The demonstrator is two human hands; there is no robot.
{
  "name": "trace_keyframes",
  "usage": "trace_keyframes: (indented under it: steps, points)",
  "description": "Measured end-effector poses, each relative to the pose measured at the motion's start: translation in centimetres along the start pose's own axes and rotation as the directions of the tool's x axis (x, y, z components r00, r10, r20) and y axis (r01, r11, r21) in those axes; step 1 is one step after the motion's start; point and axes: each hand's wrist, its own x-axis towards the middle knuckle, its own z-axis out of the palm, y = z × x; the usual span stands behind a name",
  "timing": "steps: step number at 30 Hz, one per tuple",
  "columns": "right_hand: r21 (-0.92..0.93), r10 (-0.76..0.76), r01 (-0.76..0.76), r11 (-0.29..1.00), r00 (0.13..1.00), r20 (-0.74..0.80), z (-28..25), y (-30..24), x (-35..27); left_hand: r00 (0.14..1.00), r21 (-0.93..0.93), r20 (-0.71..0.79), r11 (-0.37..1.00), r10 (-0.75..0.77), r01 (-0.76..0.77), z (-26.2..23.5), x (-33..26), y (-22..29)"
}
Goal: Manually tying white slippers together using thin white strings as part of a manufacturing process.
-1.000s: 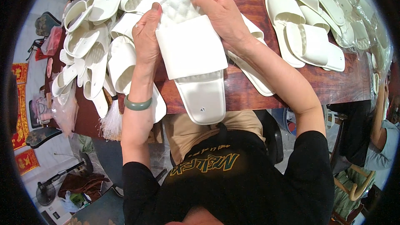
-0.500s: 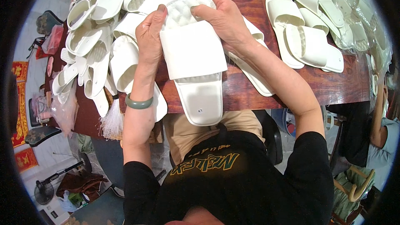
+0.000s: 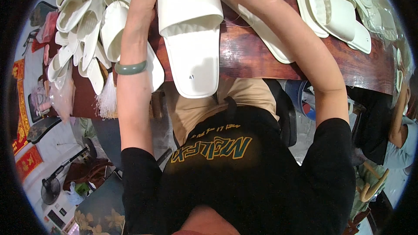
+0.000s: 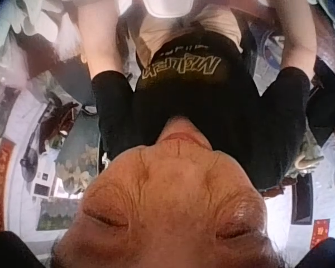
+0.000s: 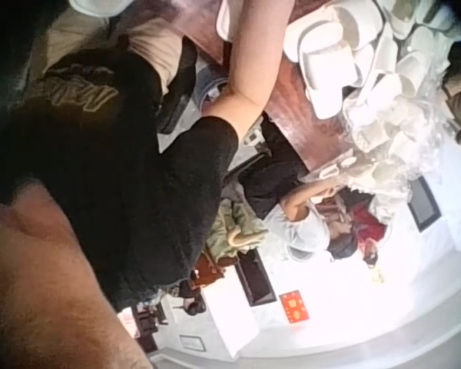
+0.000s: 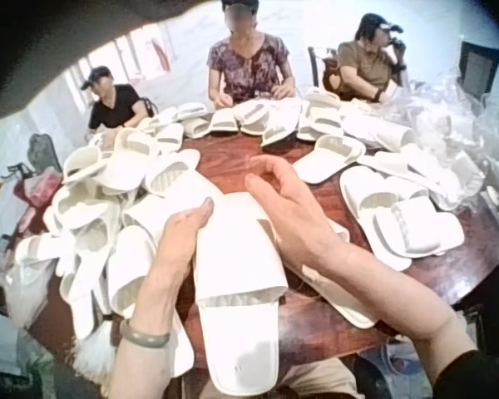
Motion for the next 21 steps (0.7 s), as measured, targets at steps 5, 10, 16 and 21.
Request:
trace_keyframes:
  steps: [5, 10, 16, 21]
  points:
    - [0.211, 0.088, -0.108, 0.971, 0.991, 0.101, -1.4, -0.9, -0.2, 0.999, 0.056, -0.007, 0.998, -0.04, 0.04, -0.5, 0.1, -0.2]
    - [0.071, -0.065, 0.052, 0.996, 0.979, 0.194, -2.4, -1.5, -1.8, 0.999, 0.057, -0.015, 0.998, -0.029, 0.03, -1.3, 0.5, -1.5]
    - [0.101, 0.128, -0.192, 0.976, 0.886, 0.446, -5.8, -7.2, -6.9, 0.998, 0.305, -0.06, 0.952, 0.009, 0.009, -2.7, 0.7, -2.4]
    - [0.693, -0.737, 0.523, 0.496, 0.676, 0.017, -6.4, -14.0, -8.0, 0.992, 0.447, -0.114, 0.895, 0.05, 0.006, -1.6, 0.6, -1.4]
